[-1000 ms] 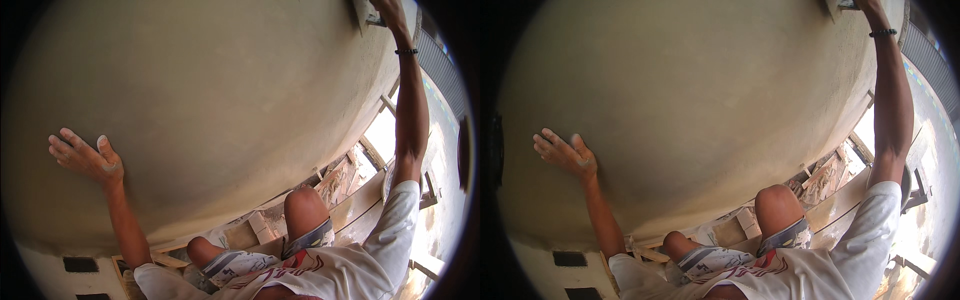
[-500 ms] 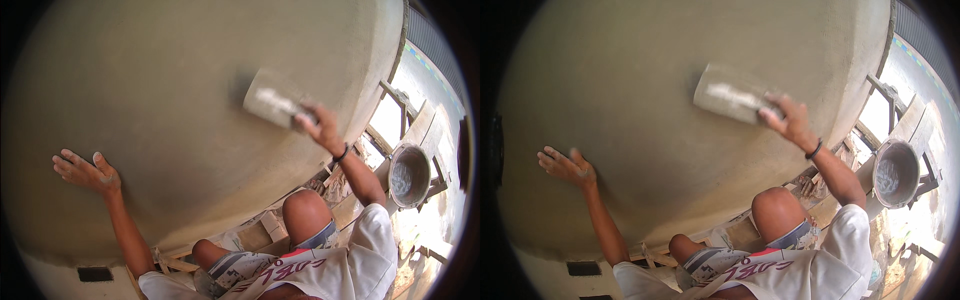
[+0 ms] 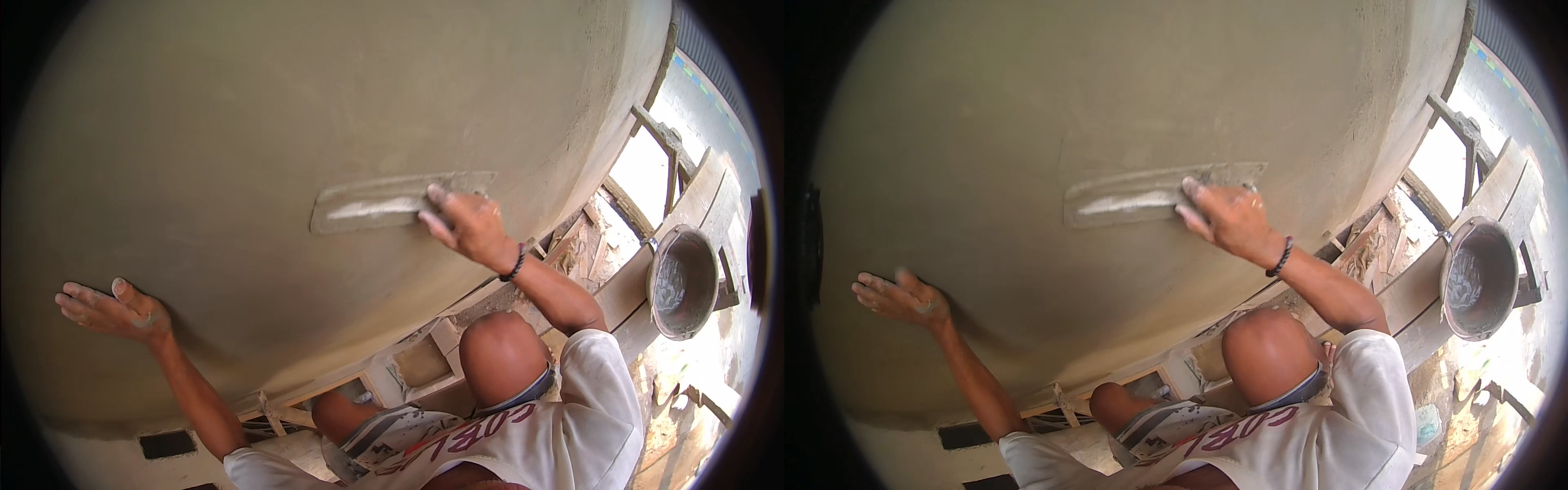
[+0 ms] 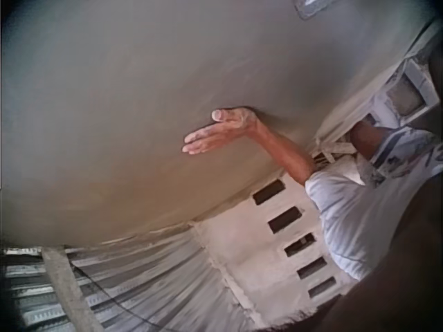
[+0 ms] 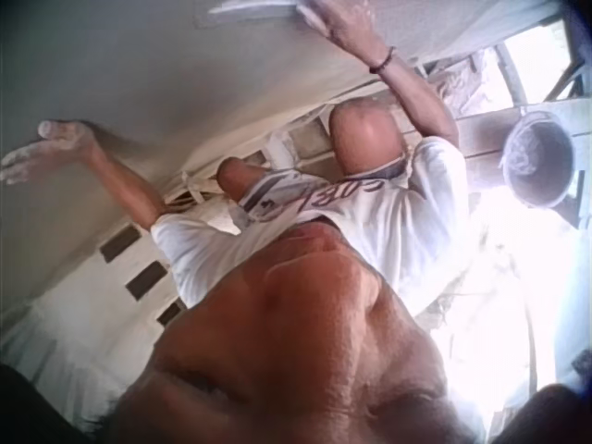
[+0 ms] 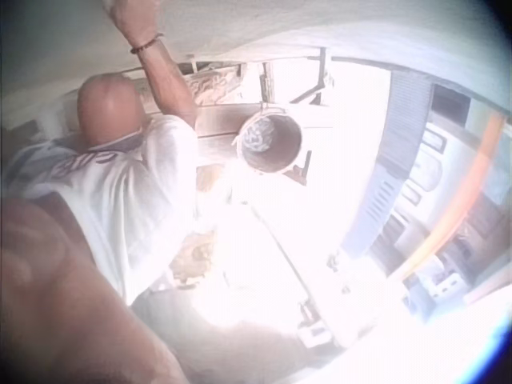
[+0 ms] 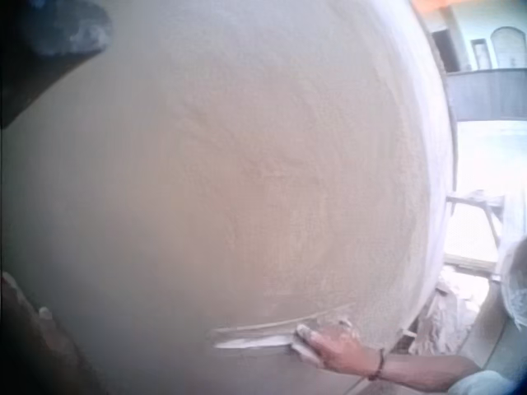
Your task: The person applies plaster to a wall using a float, periodically picking up more mixture from a bucket with a trowel and smoothing it onto the surface.
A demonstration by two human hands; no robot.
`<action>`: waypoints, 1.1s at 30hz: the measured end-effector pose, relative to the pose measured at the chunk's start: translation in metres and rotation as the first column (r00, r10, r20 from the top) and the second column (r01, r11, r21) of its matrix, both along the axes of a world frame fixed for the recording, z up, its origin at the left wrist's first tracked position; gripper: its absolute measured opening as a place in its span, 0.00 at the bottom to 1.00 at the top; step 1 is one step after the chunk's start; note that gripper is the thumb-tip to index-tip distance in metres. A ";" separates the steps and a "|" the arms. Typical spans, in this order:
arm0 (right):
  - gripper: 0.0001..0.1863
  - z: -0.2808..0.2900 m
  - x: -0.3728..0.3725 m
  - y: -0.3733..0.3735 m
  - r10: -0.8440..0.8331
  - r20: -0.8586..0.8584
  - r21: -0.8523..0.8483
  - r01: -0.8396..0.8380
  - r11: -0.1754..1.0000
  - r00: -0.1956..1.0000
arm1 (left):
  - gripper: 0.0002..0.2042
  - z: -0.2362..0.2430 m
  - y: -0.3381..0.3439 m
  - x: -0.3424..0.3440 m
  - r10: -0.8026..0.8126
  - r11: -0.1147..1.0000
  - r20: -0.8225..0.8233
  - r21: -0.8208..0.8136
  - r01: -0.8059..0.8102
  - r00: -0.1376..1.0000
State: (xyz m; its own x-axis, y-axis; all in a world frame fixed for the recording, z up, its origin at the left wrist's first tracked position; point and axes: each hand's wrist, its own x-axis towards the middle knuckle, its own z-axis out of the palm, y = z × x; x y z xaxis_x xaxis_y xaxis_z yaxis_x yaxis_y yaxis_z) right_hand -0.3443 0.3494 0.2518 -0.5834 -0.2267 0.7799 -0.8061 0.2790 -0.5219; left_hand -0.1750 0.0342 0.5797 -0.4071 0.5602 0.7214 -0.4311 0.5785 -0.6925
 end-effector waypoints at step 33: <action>0.22 0.089 -0.191 0.195 -0.036 0.405 -0.574 0.285 0.767 0.914 | 0.33 -0.008 0.007 -0.001 0.040 0.992 -0.058 0.119 -0.032 0.998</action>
